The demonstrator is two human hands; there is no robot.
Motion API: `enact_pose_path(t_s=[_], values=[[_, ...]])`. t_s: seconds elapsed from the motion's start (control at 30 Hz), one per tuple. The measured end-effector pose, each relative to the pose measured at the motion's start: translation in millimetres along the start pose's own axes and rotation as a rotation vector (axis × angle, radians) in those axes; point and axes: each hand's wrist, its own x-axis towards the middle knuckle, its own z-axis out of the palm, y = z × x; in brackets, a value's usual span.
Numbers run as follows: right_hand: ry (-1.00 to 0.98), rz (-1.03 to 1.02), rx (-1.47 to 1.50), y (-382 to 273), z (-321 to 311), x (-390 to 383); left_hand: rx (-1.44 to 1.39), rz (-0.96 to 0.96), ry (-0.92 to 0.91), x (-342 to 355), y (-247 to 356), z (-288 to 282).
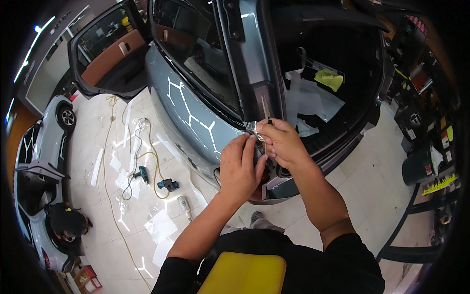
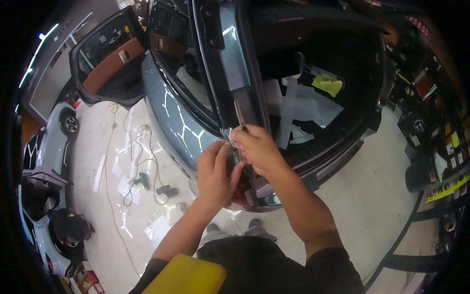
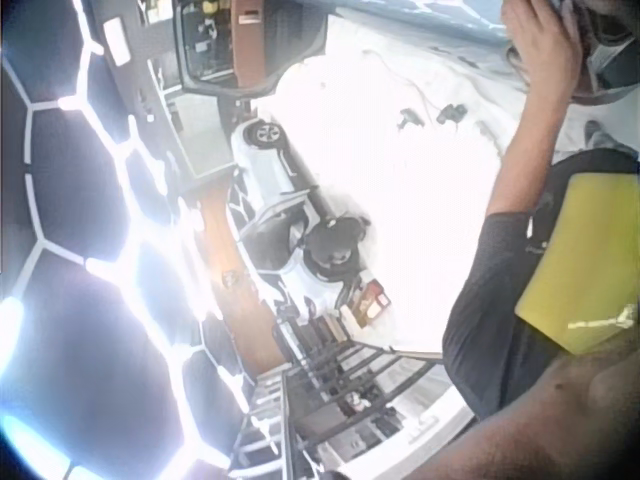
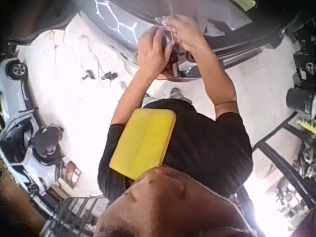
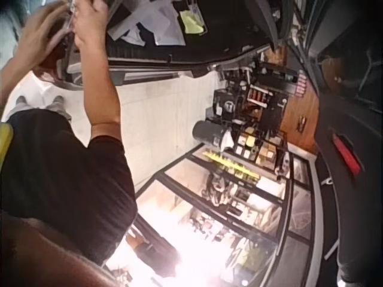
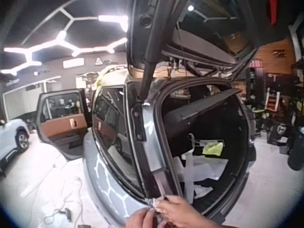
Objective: The person applies a protective film to the rear bumper of a car. They use a yellow squeegee to smooth the film and a yellow cloth to wipe the surface, then use a knife to trim the excess film along the edges.
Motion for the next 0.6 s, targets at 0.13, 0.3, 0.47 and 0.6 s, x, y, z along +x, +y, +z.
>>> enact_pose_path(t_s=[0.13, 0.3, 0.47, 0.6], values=[[-0.03, 0.028, -0.095, -5, -2, 6, 0.029, 0.05, 0.084, 7, -6, 3], [0.046, -0.277, -0.542, 11, -17, 26, -0.005, 0.116, 0.075, 11, -9, 3], [0.235, -0.399, -0.846, 21, -6, 21, -0.149, 0.17, 0.047, 7, -30, 3], [0.286, -0.399, -0.827, 22, 1, 17, -0.29, 0.105, -0.013, 12, -33, -8]])
